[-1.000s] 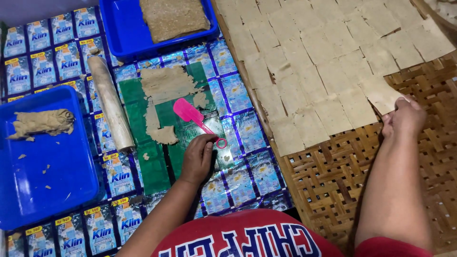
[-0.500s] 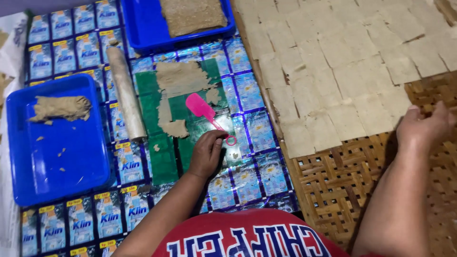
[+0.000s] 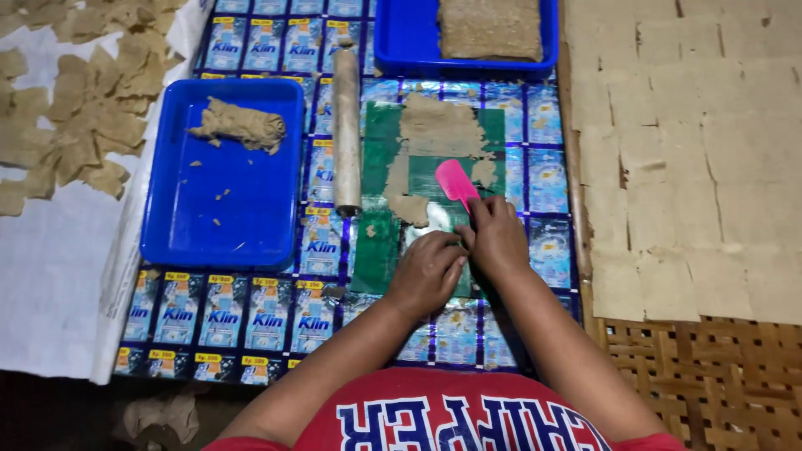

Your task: Flattening dough using a rolling pin and cutting it into rectangular pieces with a small spatula.

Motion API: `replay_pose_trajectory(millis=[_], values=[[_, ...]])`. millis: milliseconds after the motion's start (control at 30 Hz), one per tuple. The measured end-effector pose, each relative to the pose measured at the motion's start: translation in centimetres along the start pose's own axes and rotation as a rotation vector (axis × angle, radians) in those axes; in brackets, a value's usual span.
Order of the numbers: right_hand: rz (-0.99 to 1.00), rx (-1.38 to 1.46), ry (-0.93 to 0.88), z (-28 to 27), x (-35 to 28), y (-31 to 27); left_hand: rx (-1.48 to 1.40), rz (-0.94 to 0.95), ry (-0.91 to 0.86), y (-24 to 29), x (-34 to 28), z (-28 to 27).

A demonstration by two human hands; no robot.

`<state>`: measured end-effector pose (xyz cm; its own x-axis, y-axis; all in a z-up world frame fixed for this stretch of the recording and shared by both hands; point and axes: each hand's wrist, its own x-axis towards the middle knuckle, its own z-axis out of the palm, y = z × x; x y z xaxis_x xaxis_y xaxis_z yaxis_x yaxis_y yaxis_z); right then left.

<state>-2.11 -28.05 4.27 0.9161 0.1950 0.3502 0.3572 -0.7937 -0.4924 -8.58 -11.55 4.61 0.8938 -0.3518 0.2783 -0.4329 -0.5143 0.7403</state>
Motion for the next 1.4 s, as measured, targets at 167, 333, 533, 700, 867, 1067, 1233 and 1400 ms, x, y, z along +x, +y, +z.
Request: replay_pose_trajectory(millis=[167,333,533,700,867,1067,1233,1400], values=[[-0.027,-0.209,-0.160,-0.3,0.0,0.6,0.450,-0.102,0.190,-4.3,-2.7,-3.8],[-0.004,-0.209,-0.100,-4.9,-1.1,-1.2,0.536,-0.286,0.104,-7.5,-3.6,-4.7],[-0.122,-0.260,-0.288,-3.2,-3.8,-2.6,0.502,-0.362,0.031,-7.4,-3.6,-4.5],[-0.295,-0.185,-0.147,0.2,-3.6,-5.1,0.462,-0.364,0.088,-7.6,-3.8,-4.6],[-0.367,-0.206,-0.084,4.4,-0.9,-3.9,0.505,-0.375,0.046,-7.6,-3.7,-4.7],[-0.279,-0.191,-0.056,6.7,3.6,-3.6,0.480,-0.380,0.037,-7.6,-3.7,-4.7],[-0.081,-0.145,-0.016,6.4,8.0,0.2,0.485,-0.327,0.069,-7.9,-3.9,-4.4],[0.249,-0.096,-0.268,2.0,11.6,2.6,0.435,-0.215,0.028,-5.7,-1.2,-5.0]])
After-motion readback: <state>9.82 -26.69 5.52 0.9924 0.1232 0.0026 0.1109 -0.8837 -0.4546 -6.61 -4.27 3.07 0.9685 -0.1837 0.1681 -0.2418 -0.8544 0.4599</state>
